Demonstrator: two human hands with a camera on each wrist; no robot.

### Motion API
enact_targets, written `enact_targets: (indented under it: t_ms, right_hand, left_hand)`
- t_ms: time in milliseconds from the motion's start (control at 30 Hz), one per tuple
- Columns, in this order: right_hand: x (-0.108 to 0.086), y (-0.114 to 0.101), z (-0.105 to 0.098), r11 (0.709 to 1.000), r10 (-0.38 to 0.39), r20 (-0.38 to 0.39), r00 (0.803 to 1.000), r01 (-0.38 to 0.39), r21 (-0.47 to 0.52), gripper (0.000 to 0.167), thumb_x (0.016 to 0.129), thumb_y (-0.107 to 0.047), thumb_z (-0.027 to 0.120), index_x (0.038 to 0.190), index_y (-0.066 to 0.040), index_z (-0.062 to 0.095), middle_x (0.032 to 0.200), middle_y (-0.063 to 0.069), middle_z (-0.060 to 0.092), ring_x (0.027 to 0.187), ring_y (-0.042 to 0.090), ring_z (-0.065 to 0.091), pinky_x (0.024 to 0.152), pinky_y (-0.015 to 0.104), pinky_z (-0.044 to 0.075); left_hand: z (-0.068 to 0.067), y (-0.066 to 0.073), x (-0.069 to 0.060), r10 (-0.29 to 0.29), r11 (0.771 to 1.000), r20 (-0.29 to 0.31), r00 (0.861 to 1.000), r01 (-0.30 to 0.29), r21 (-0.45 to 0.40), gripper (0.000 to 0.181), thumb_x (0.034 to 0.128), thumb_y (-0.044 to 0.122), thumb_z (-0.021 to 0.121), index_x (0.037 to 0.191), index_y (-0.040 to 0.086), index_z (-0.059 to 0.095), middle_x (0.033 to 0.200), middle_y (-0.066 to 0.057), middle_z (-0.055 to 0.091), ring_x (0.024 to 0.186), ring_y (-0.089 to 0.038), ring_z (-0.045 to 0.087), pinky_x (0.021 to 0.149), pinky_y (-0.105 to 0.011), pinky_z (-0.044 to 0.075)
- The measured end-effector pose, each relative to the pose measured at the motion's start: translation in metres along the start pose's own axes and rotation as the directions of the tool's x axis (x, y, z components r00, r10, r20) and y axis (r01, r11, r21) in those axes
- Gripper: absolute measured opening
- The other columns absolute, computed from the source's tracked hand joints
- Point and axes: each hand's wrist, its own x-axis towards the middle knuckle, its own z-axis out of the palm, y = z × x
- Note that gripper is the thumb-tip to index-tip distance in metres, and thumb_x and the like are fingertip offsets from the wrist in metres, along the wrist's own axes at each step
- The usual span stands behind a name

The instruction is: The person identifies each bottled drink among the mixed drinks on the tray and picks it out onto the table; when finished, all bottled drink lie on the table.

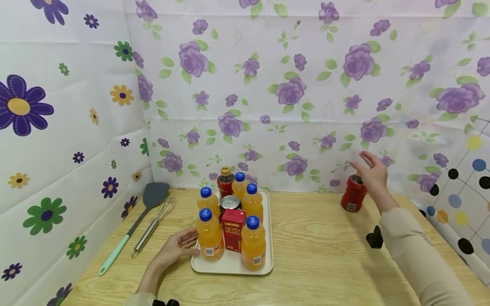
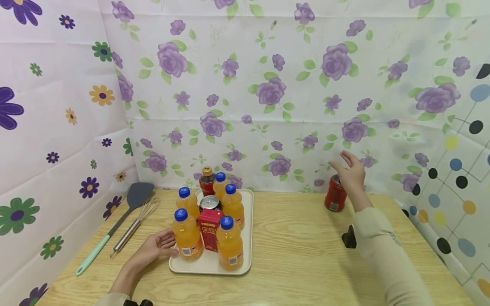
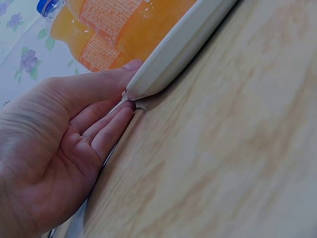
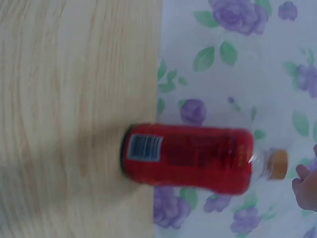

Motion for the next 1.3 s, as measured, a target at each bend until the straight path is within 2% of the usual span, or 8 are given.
enact_targets:
  t_ms: [67,133,200,267,300,767,1100,1300]
  right_hand:
    - [-0.002,-0.009,0.007,1.000,-0.010,0.015,1.000,0.010,-0.007,0.075,0.090,-0.043,0.067,0.152,-0.016,0.036,0.155,0.001,0.040,0.126,0.003,0.055,0.074,-0.003,0.047]
    - [-0.006,-0.016,0.014,0.999,-0.031,0.048,0.998,0.032,-0.005,0.076,0.090,-0.045,0.066,0.152,-0.015,0.035,0.155,0.002,0.039,0.138,0.011,0.046,0.094,0.004,0.048]
    - [-0.012,-0.022,0.023,0.999,-0.037,0.100,0.994,0.036,0.013,0.077,0.090,-0.047,0.065,0.152,-0.015,0.033,0.157,0.002,0.037,0.142,0.016,0.041,0.113,0.017,0.042]
    - [-0.019,-0.028,0.034,0.998,-0.042,0.158,0.987,0.033,0.062,0.077,0.091,-0.047,0.065,0.153,-0.015,0.032,0.158,0.003,0.035,0.144,0.021,0.039,0.121,0.035,0.038]
    - [-0.022,-0.030,0.040,0.995,-0.050,0.193,0.980,0.031,0.098,0.077,0.092,-0.043,0.065,0.153,-0.013,0.030,0.159,0.005,0.034,0.150,0.024,0.027,0.126,0.042,0.027]
    - [-0.076,-0.065,0.142,0.956,-0.098,0.467,0.879,-0.048,0.290,0.059,0.095,-0.019,0.064,0.147,-0.007,0.041,0.150,0.014,0.046,0.140,0.029,0.043,0.125,0.042,0.030]
    - [-0.107,-0.070,0.189,0.958,-0.175,0.581,0.795,0.000,0.288,0.054,0.095,-0.017,0.063,0.145,-0.008,0.044,0.149,0.014,0.048,0.141,0.031,0.043,0.121,0.049,0.034]
    - [-0.122,-0.064,0.206,0.974,-0.141,0.617,0.775,-0.005,0.228,0.052,0.094,-0.020,0.066,0.143,-0.012,0.049,0.147,0.012,0.052,0.137,0.034,0.047,0.117,0.050,0.040]
  left_hand:
    - [0.000,0.000,0.000,0.007,1.000,0.002,1.000,-0.007,0.001,0.085,0.0826,0.007,0.076,0.148,-0.013,0.026,0.151,-0.035,0.031,0.140,-0.047,0.037,0.112,-0.034,0.047]
    - [-0.001,-0.001,0.001,0.012,1.000,0.002,1.000,-0.012,0.005,0.085,0.0826,0.007,0.076,0.148,-0.013,0.026,0.151,-0.035,0.031,0.140,-0.047,0.036,0.112,-0.033,0.047]
    - [-0.001,-0.002,0.001,0.009,1.000,-0.001,1.000,-0.009,0.009,0.085,0.0826,0.008,0.076,0.148,-0.013,0.026,0.151,-0.035,0.031,0.140,-0.047,0.036,0.111,-0.032,0.047]
    - [0.000,-0.002,0.001,0.001,1.000,-0.009,1.000,0.000,0.011,0.084,0.0824,0.007,0.077,0.148,-0.013,0.027,0.151,-0.035,0.032,0.139,-0.047,0.037,0.111,-0.030,0.048]
    - [0.000,-0.003,0.001,-0.002,1.000,-0.008,1.000,0.002,0.016,0.084,0.0825,0.008,0.076,0.148,-0.013,0.027,0.150,-0.035,0.032,0.139,-0.047,0.037,0.110,-0.030,0.048]
    - [-0.002,-0.004,0.001,0.019,1.000,0.009,1.000,-0.020,0.017,0.084,0.0825,0.007,0.076,0.147,-0.015,0.026,0.150,-0.037,0.032,0.139,-0.049,0.037,0.112,-0.035,0.046]
    - [-0.001,-0.002,0.000,0.001,1.000,-0.006,1.000,0.000,0.018,0.084,0.0827,0.007,0.076,0.147,-0.014,0.027,0.150,-0.036,0.032,0.139,-0.048,0.037,0.112,-0.035,0.047]
    - [0.000,-0.002,0.000,0.011,1.000,0.001,1.000,-0.011,0.015,0.084,0.0822,0.007,0.077,0.147,-0.015,0.027,0.150,-0.037,0.032,0.139,-0.049,0.036,0.112,-0.034,0.047]
